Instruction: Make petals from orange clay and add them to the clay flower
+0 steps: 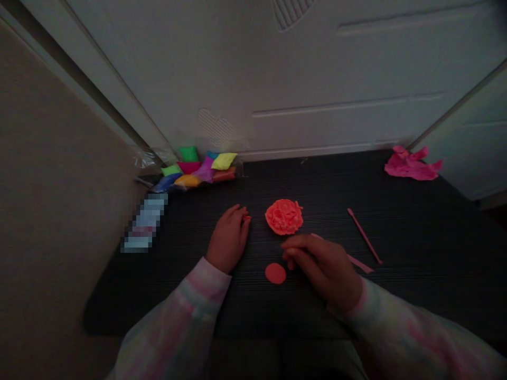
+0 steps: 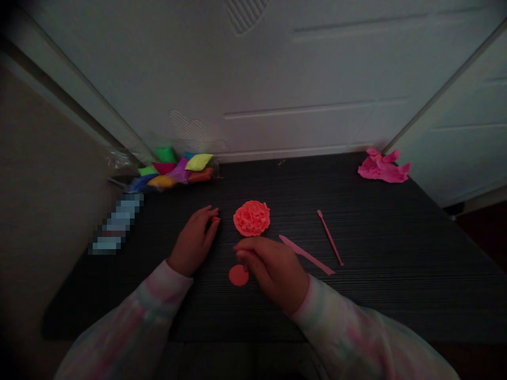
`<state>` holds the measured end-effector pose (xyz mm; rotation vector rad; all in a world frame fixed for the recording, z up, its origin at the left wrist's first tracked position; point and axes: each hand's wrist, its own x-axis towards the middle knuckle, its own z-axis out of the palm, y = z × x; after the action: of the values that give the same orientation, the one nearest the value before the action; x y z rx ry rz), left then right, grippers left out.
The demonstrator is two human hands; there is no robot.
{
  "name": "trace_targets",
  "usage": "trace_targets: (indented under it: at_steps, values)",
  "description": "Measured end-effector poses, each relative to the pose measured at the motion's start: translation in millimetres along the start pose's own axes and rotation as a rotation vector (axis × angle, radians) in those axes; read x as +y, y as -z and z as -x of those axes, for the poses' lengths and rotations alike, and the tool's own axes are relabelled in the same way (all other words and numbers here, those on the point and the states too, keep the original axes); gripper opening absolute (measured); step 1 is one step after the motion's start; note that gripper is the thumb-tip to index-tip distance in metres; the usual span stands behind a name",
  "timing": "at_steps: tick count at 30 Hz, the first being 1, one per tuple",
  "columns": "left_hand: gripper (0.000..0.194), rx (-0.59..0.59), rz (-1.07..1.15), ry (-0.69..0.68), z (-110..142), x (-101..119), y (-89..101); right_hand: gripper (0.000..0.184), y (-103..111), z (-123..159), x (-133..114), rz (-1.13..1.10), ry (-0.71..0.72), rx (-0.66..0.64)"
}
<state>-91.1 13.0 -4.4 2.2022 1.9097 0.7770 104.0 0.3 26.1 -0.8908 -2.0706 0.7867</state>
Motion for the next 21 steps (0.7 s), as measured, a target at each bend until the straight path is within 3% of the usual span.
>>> trace_targets:
  at_steps: [4,10,14,19,21]
  values:
    - [0.021,-0.022,-0.11,-0.097,-0.2,1.5,0.1,0.022,-0.4,1.0,-0.1,0.076,-0.016,0.063]
    - [0.027,0.016,-0.123,-0.099,1.9,3.5,-0.4,0.012,-1.4,-3.9,5.1,0.125,0.068,0.06]
    - [0.028,0.084,-0.119,-0.096,6.4,6.3,0.2,0.022,1.7,-2.5,7.5,0.13,0.128,0.172]
    - [0.027,0.109,-0.083,-0.149,29.4,22.1,9.4,0.015,13.1,21.3,2.5,0.056,-0.122,0.299]
    - [0.025,0.105,-0.024,-0.17,43.2,30.3,14.4,0.013,17.5,34.2,0.1,0.087,-0.173,0.286]
